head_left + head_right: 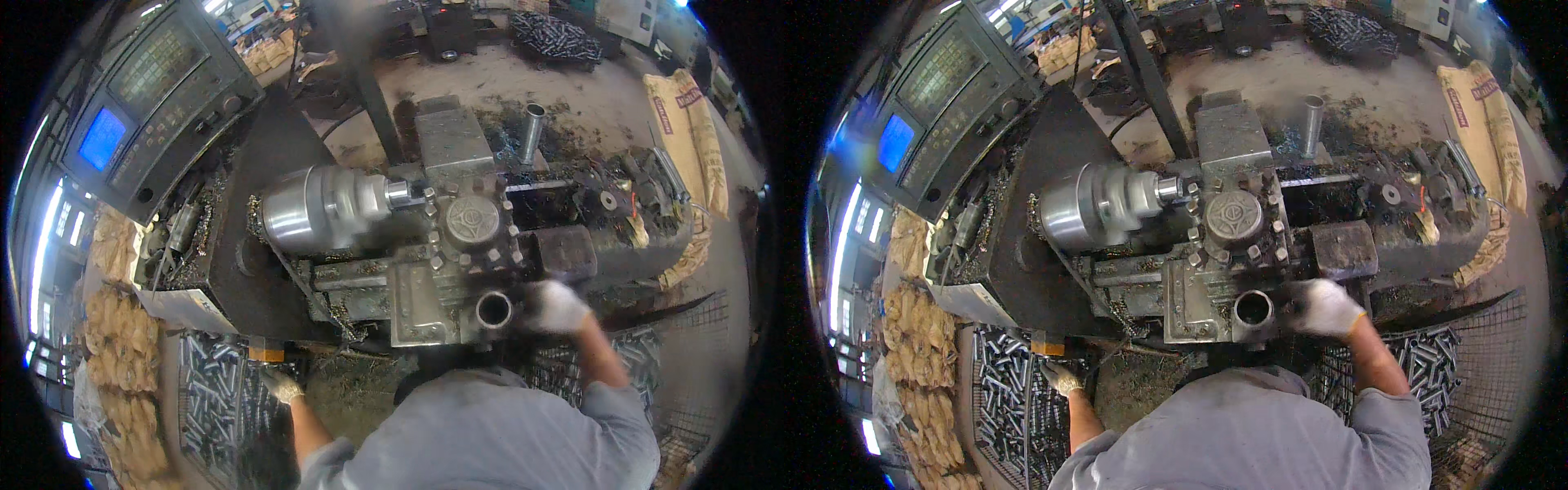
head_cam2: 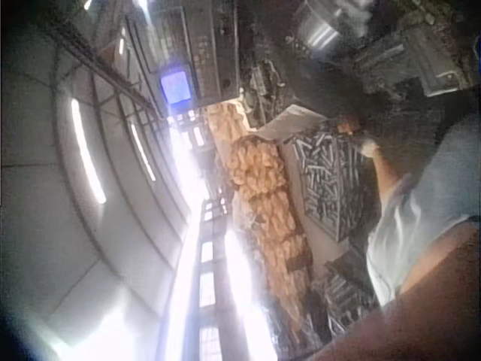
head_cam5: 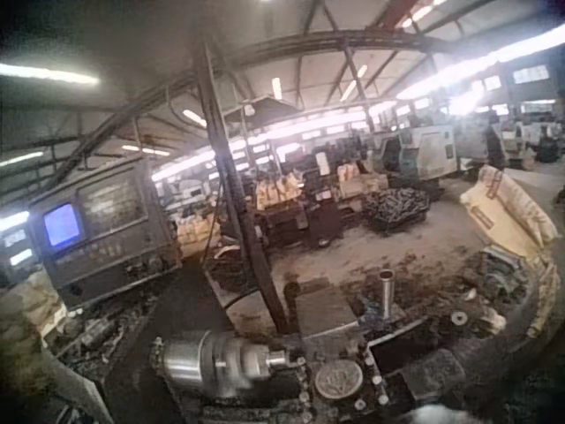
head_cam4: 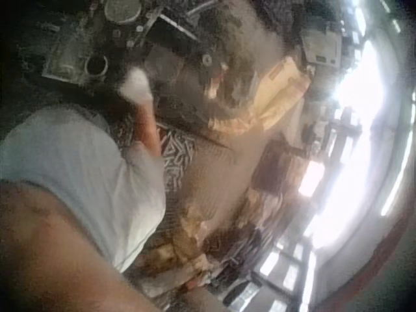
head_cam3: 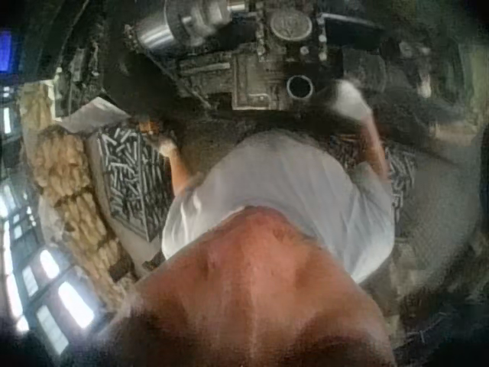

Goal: The person repeatedly picks up cylindrical metal parts from a wire basket, inserts them into a lathe chuck, and removes them after a brief machine cycle. The person then places the processed parts into a second wire basket. This cycle is repeated continuously.

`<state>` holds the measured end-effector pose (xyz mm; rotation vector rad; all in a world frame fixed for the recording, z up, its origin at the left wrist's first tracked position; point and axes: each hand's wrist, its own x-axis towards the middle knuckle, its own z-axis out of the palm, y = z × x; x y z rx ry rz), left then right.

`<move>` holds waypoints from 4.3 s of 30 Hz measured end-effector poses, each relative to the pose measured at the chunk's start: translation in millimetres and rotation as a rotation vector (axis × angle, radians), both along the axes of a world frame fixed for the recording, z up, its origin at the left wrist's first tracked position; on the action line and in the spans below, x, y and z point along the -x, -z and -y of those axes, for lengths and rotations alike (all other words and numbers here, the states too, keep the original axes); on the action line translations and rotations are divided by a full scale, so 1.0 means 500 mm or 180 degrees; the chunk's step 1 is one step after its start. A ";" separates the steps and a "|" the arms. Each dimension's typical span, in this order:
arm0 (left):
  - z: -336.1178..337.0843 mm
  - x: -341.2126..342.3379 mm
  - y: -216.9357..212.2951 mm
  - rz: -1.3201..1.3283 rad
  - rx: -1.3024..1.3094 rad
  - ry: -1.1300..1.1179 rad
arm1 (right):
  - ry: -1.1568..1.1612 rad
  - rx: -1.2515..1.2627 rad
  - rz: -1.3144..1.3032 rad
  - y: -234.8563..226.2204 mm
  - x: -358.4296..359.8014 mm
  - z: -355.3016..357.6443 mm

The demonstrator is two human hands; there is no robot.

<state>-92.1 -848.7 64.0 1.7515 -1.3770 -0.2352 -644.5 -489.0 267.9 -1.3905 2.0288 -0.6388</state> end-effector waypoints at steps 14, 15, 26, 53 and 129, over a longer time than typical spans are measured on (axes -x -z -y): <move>-0.033 0.012 0.113 -0.2268 -0.1556 0.0057 | -0.1130 0.0117 -0.0798 -0.034 0.229 0.671; -0.085 0.046 0.130 -0.1856 -0.1166 0.0654 | -0.1144 -0.0595 -0.0949 0.017 0.241 0.718; -0.304 0.008 0.251 0.3555 -0.2925 0.2763 | -0.0588 -0.0289 -0.1121 -0.105 0.391 0.638; -0.384 -0.084 0.349 0.0587 -0.3498 0.2241 | -0.1623 -0.0956 -0.1306 -0.022 0.209 0.710; -0.101 0.447 -0.343 -0.2955 -0.1335 0.4419 | 0.0133 0.0978 0.0127 -0.161 -0.290 0.319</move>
